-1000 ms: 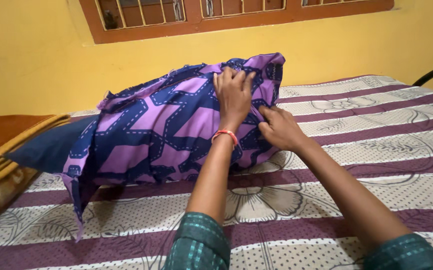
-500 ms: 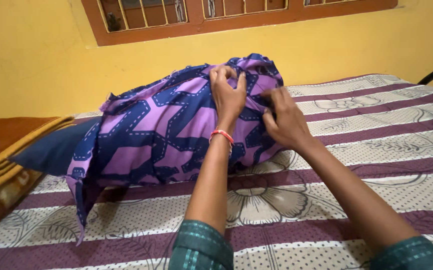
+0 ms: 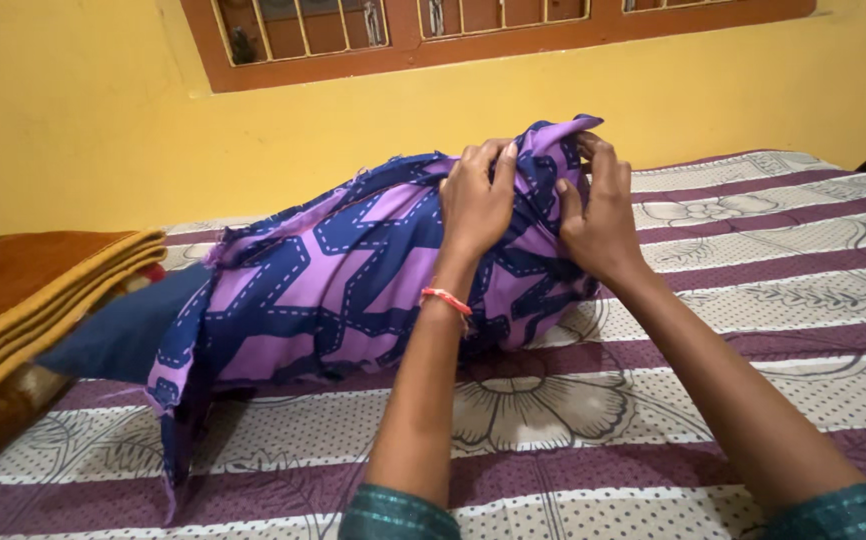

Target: The person places a dark blue pillow onto a bed and proceeds to cover it with a purple and blue patterned pillowcase. They manipulate the fabric by hand, tucking and pulling the corners to fit the pillow inside, and smooth the surface to complete the task.

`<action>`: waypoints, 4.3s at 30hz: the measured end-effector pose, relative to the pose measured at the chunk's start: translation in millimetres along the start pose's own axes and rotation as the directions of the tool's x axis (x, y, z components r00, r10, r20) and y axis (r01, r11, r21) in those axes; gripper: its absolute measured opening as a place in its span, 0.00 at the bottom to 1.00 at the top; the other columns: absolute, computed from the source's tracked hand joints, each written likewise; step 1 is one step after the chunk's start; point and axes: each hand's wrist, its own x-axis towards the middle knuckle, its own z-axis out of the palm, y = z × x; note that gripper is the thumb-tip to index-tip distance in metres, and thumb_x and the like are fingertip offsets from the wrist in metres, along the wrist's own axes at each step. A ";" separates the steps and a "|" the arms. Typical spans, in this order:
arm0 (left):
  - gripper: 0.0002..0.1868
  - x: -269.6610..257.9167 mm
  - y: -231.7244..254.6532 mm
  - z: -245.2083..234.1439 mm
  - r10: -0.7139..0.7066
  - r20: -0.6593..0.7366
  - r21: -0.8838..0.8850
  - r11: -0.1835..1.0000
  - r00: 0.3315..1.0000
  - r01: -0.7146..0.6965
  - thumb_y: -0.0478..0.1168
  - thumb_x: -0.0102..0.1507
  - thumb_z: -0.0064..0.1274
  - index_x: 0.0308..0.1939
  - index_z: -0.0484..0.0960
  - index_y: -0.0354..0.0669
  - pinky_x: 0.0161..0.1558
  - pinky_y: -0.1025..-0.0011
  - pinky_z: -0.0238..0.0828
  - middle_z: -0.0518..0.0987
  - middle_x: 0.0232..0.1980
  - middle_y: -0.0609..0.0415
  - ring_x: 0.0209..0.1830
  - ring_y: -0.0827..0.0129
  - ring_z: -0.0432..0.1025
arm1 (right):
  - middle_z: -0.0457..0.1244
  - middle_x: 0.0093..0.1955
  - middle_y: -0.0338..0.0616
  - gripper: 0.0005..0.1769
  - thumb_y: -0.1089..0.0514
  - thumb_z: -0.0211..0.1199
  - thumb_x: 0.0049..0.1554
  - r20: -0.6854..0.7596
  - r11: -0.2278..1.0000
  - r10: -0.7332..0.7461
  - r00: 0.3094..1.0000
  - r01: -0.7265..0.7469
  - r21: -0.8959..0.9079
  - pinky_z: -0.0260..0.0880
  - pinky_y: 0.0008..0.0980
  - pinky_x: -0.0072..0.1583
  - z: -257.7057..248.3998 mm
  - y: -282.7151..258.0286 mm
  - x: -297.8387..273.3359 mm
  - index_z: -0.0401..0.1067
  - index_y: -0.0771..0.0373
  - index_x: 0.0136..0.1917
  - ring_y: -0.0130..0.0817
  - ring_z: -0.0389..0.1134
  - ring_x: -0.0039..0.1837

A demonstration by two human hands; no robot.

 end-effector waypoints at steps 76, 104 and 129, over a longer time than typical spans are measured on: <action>0.24 -29.9 -5.3 -275.1 -0.710 0.328 0.828 0.533 0.624 0.171 0.50 0.61 0.57 0.54 0.84 0.36 0.62 0.54 0.69 0.80 0.58 0.32 0.61 0.44 0.74 | 0.70 0.54 0.46 0.20 0.72 0.64 0.55 0.270 0.822 0.446 0.853 -0.510 0.254 0.72 0.34 0.49 -44.4 67.4 -8.7 0.71 0.70 0.61 0.33 0.71 0.51; 0.53 -32.5 -14.5 -290.3 -0.653 0.468 0.399 0.757 0.596 0.517 0.60 0.48 0.72 0.68 0.69 0.36 0.62 0.55 0.66 0.72 0.61 0.27 0.64 0.47 0.69 | 0.69 0.58 0.41 0.23 0.68 0.68 0.52 0.603 0.835 0.333 0.725 -0.524 0.170 0.73 0.37 0.61 -110.6 2.3 11.2 0.73 0.62 0.61 0.34 0.71 0.58; 0.34 -45.3 -27.6 -264.0 -0.654 0.447 0.298 0.752 0.610 0.588 0.46 0.55 0.73 0.60 0.79 0.34 0.51 0.74 0.73 0.83 0.52 0.48 0.50 0.68 0.77 | 0.63 0.71 0.58 0.55 0.37 0.63 0.50 0.993 0.974 0.032 0.111 -0.227 -0.006 0.69 0.55 0.62 -118.2 249.1 -22.9 0.49 0.58 0.84 0.52 0.67 0.65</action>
